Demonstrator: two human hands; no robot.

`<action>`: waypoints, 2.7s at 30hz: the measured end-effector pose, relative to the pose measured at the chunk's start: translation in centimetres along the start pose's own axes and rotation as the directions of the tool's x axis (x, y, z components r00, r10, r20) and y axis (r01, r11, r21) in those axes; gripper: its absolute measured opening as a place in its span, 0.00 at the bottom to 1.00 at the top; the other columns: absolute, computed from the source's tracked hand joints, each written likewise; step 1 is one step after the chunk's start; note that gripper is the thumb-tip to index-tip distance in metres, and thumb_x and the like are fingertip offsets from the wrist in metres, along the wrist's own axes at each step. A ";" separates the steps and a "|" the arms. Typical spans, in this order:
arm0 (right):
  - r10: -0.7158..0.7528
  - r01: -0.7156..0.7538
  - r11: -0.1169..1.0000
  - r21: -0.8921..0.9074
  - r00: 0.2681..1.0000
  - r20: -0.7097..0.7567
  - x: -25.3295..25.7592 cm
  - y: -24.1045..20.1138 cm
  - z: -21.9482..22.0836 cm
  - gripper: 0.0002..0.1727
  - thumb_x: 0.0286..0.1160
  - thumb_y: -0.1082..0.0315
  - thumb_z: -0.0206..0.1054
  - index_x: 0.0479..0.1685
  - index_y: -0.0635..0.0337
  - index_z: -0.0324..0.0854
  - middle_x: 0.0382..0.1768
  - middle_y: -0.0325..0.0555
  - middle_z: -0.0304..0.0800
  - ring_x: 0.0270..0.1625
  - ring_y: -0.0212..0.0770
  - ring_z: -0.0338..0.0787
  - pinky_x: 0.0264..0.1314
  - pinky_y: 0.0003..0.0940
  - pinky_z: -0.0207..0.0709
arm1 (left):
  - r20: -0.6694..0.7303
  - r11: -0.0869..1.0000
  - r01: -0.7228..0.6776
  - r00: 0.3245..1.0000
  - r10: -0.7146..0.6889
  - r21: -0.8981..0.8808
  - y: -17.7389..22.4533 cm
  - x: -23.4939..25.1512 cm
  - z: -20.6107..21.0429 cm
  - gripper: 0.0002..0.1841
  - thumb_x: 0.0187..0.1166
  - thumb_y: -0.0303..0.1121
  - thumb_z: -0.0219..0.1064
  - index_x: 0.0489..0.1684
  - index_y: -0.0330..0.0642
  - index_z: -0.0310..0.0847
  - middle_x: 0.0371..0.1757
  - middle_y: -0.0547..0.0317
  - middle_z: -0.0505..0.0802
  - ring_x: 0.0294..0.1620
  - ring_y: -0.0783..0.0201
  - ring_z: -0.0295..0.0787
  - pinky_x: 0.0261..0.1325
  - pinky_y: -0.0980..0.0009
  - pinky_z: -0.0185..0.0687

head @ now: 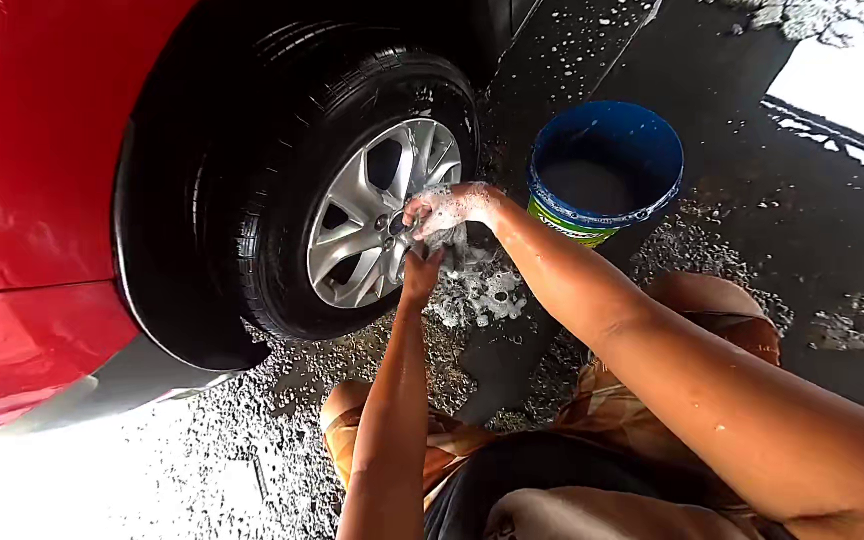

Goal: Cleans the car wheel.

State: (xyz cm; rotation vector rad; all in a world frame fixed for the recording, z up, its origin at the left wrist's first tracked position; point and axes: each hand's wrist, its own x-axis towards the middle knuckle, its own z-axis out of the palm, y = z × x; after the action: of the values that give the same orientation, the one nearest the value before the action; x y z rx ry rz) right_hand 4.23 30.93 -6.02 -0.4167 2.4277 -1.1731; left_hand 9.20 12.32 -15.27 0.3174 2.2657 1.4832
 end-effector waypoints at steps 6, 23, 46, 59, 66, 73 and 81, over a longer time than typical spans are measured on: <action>0.209 -0.149 0.907 -0.394 0.971 0.115 -1.0 2.8 -0.9 0.37 0.57 0.60 0.86 0.74 0.55 0.82 0.69 0.62 0.84 0.75 0.63 0.80 0.77 0.70 0.67 | -0.008 1.000 -0.012 1.000 0.012 0.006 0.5 0.6 -2.8 0.22 0.91 0.37 0.55 0.79 0.37 0.73 0.71 0.43 0.86 0.67 0.56 0.86 0.71 0.53 0.80; 0.044 -0.001 0.961 -0.275 0.988 0.150 -0.9 -0.1 0.0 0.19 0.68 0.53 0.78 0.47 0.59 0.91 0.46 0.54 0.93 0.53 0.55 0.90 0.59 0.66 0.78 | 0.020 0.983 -0.148 0.989 0.147 0.113 -0.9 -0.5 -1.8 0.38 0.70 0.41 0.79 0.81 0.37 0.70 0.77 0.44 0.82 0.77 0.55 0.80 0.79 0.53 0.77; 0.617 -0.227 0.418 0.880 0.782 -0.091 -2.0 10.8 10.5 0.40 0.81 0.29 0.52 0.72 0.55 0.79 0.66 0.56 0.86 0.66 0.52 0.86 0.65 0.57 0.81 | 0.150 0.766 0.220 0.975 -0.161 -0.604 0.1 1.2 1.1 0.25 0.83 0.47 0.66 0.75 0.47 0.73 0.64 0.55 0.91 0.64 0.57 0.88 0.67 0.52 0.85; 0.332 -0.296 0.942 0.156 0.881 -0.337 -4.6 7.5 0.4 0.44 0.57 0.52 0.87 0.78 0.56 0.75 0.74 0.61 0.80 0.76 0.58 0.80 0.80 0.61 0.70 | -0.332 0.969 0.244 0.911 -0.245 -0.045 2.8 2.4 -4.2 0.25 0.93 0.47 0.52 0.62 0.27 0.79 0.53 0.35 0.88 0.51 0.49 0.87 0.57 0.48 0.84; 0.242 -0.285 0.896 -0.341 0.956 -0.163 -10.6 1.8 -4.3 0.16 0.68 0.56 0.79 0.46 0.58 0.92 0.51 0.58 0.92 0.61 0.60 0.88 0.68 0.68 0.74 | -0.027 0.950 0.069 0.998 -0.064 0.303 10.7 0.8 -9.5 0.18 0.88 0.37 0.60 0.70 0.38 0.78 0.58 0.39 0.90 0.52 0.48 0.90 0.56 0.45 0.85; 0.096 0.593 0.254 0.765 0.771 -0.629 -10.7 3.2 0.4 0.39 0.90 0.36 0.34 0.80 0.54 0.71 0.69 0.46 0.87 0.68 0.42 0.87 0.68 0.47 0.84 | 0.094 0.988 -0.150 0.984 0.153 -0.039 19.8 1.5 -10.6 0.33 0.83 0.37 0.66 0.87 0.41 0.58 0.67 0.48 0.85 0.58 0.61 0.89 0.65 0.62 0.86; 0.543 0.467 0.314 0.827 0.626 -0.560 -2.5 4.4 5.0 0.32 0.89 0.38 0.44 0.67 0.51 0.81 0.53 0.46 0.90 0.53 0.41 0.89 0.53 0.47 0.86 | -0.068 0.533 -0.271 0.845 0.531 0.801 24.0 -1.5 -18.3 0.26 0.86 0.52 0.61 0.69 0.39 0.82 0.60 0.41 0.91 0.53 0.50 0.92 0.58 0.49 0.87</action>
State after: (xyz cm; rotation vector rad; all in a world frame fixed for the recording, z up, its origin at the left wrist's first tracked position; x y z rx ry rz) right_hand 8.45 31.28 -11.74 0.7682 1.5294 -2.9545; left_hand 1.38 6.46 13.39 0.9967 3.1715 0.6122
